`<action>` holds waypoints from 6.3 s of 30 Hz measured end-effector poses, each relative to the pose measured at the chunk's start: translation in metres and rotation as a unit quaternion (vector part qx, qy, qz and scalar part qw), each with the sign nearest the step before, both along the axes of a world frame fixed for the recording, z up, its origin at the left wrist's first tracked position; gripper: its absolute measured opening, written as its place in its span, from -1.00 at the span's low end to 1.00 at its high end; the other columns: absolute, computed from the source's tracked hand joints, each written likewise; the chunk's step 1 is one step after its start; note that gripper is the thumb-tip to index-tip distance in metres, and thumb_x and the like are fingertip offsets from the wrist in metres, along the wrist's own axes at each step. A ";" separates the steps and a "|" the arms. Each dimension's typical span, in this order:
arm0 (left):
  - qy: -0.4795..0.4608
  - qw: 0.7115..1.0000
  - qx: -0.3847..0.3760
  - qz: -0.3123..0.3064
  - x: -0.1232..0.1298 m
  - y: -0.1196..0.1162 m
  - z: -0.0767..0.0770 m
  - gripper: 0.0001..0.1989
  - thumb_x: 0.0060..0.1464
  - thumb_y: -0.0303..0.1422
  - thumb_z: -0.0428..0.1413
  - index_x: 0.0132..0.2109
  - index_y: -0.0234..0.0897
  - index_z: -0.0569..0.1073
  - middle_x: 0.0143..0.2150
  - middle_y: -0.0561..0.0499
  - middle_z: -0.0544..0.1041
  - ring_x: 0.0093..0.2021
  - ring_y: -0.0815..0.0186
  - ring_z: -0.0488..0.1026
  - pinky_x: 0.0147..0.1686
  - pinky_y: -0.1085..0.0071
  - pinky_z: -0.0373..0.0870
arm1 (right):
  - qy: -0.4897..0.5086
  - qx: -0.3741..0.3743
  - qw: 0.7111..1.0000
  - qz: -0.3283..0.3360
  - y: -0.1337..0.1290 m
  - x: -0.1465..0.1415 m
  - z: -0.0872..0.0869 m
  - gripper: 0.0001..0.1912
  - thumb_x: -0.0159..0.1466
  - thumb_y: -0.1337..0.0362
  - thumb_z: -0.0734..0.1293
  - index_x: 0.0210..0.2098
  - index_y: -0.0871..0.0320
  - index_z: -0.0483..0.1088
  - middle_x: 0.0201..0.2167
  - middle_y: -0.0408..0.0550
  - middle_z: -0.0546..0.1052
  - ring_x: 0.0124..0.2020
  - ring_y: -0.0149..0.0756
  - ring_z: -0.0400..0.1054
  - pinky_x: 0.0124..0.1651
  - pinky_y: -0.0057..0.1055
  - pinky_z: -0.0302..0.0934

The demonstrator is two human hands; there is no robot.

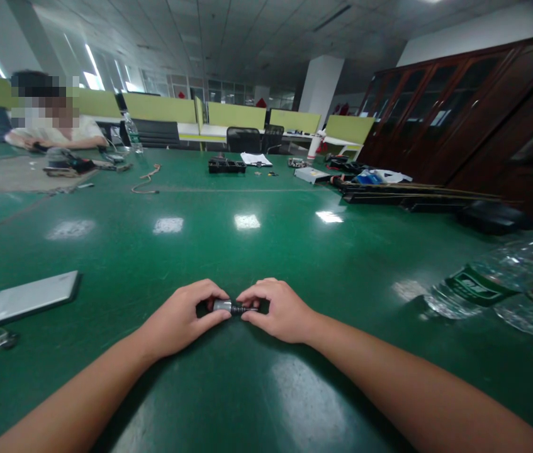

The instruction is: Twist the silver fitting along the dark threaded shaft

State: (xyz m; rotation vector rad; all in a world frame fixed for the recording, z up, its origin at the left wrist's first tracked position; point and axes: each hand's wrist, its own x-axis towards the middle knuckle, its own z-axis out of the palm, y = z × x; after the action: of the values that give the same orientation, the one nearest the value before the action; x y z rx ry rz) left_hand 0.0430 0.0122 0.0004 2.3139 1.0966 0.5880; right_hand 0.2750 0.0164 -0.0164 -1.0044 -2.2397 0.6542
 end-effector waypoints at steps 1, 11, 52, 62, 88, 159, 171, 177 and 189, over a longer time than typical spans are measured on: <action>0.002 1.000 -0.002 -0.001 0.000 0.000 0.000 -0.81 0.18 -0.24 0.14 -0.11 -0.20 0.51 -0.24 0.03 0.51 -0.25 0.28 0.44 -0.22 0.40 0.33 | 0.000 0.002 1.000 0.000 0.000 0.000 0.000 -0.78 0.10 0.40 0.47 -0.23 0.12 0.53 -0.41 -0.16 0.56 -0.36 -0.37 0.40 -0.14 -0.36 0.19; -0.002 1.000 -0.002 0.003 0.000 0.000 -0.003 -0.80 0.11 -0.24 0.20 -0.18 -0.25 0.48 -0.23 0.00 0.51 -0.24 0.26 0.45 -0.22 0.38 0.35 | -0.021 0.020 0.999 0.030 -0.002 -0.003 0.000 -0.80 0.17 0.35 0.45 -0.18 0.11 0.55 -0.31 -0.10 0.61 -0.26 -0.31 0.41 -0.10 -0.34 0.20; 0.002 1.000 -0.011 0.003 -0.001 0.000 0.000 -0.82 0.14 -0.25 0.16 -0.18 -0.25 0.46 -0.23 -0.01 0.51 -0.24 0.25 0.44 -0.22 0.36 0.34 | -0.034 0.007 0.999 -0.026 -0.003 -0.005 0.002 -0.88 0.07 0.32 0.50 -0.37 0.13 0.52 -0.47 -0.18 0.51 -0.37 -0.37 0.36 -0.16 -0.36 0.12; -0.003 1.000 -0.012 -0.004 -0.002 0.000 -0.001 -0.80 0.14 -0.22 0.16 -0.18 -0.25 0.47 -0.23 -0.02 0.52 -0.24 0.25 0.44 -0.22 0.36 0.36 | -0.041 0.015 0.998 -0.035 -0.004 -0.003 0.005 -0.88 0.05 0.35 0.50 -0.43 0.14 0.49 -0.45 -0.15 0.53 -0.32 -0.31 0.35 -0.18 -0.33 0.13; 0.016 0.999 0.011 0.025 -0.002 0.001 0.000 -0.80 0.18 -0.21 0.12 -0.16 -0.24 0.47 -0.24 -0.01 0.51 -0.25 0.24 0.44 -0.25 0.36 0.35 | -0.054 -0.002 0.996 -0.072 0.001 0.004 0.005 -0.91 0.07 0.40 0.43 -0.39 0.13 0.51 -0.45 -0.15 0.51 -0.35 -0.34 0.34 -0.23 -0.37 0.15; 0.032 0.999 0.011 -0.016 -0.001 0.000 -0.005 -0.79 0.16 -0.23 0.16 -0.09 -0.21 0.46 -0.15 -0.01 0.53 -0.16 0.22 0.45 -0.11 0.30 0.32 | -0.042 0.019 0.999 0.023 -0.001 0.000 0.003 -0.88 0.15 0.33 0.44 -0.28 0.12 0.56 -0.41 -0.13 0.58 -0.32 -0.31 0.41 -0.11 -0.32 0.17; 0.031 0.999 0.008 -0.015 -0.001 -0.001 -0.005 -0.78 0.17 -0.21 0.15 -0.09 -0.21 0.46 -0.16 -0.02 0.54 -0.17 0.22 0.45 -0.12 0.30 0.33 | -0.042 0.014 0.999 0.003 -0.002 0.000 0.003 -0.88 0.10 0.35 0.46 -0.32 0.12 0.55 -0.44 -0.15 0.56 -0.34 -0.33 0.40 -0.12 -0.32 0.15; 0.028 0.999 0.009 -0.017 -0.001 0.000 -0.004 -0.78 0.17 -0.22 0.14 -0.09 -0.21 0.47 -0.16 -0.03 0.54 -0.18 0.22 0.45 -0.13 0.31 0.34 | -0.045 0.013 0.999 -0.010 -0.003 -0.001 0.003 -0.88 0.07 0.34 0.49 -0.36 0.12 0.53 -0.46 -0.17 0.54 -0.36 -0.35 0.38 -0.12 -0.33 0.15; 0.033 0.999 0.003 -0.016 -0.001 0.000 -0.004 -0.79 0.16 -0.23 0.15 -0.08 -0.20 0.47 -0.17 -0.01 0.54 -0.18 0.22 0.45 -0.13 0.31 0.32 | -0.045 0.019 0.998 -0.029 -0.003 0.001 0.003 -0.89 0.05 0.34 0.49 -0.43 0.13 0.49 -0.49 -0.20 0.50 -0.38 -0.36 0.36 -0.16 -0.33 0.12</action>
State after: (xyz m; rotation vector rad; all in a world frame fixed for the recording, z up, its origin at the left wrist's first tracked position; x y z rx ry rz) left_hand 0.0422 0.0123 -0.0038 2.3668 1.0871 0.5080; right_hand 0.2755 0.0131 -0.0136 -1.0957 -2.2827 0.5500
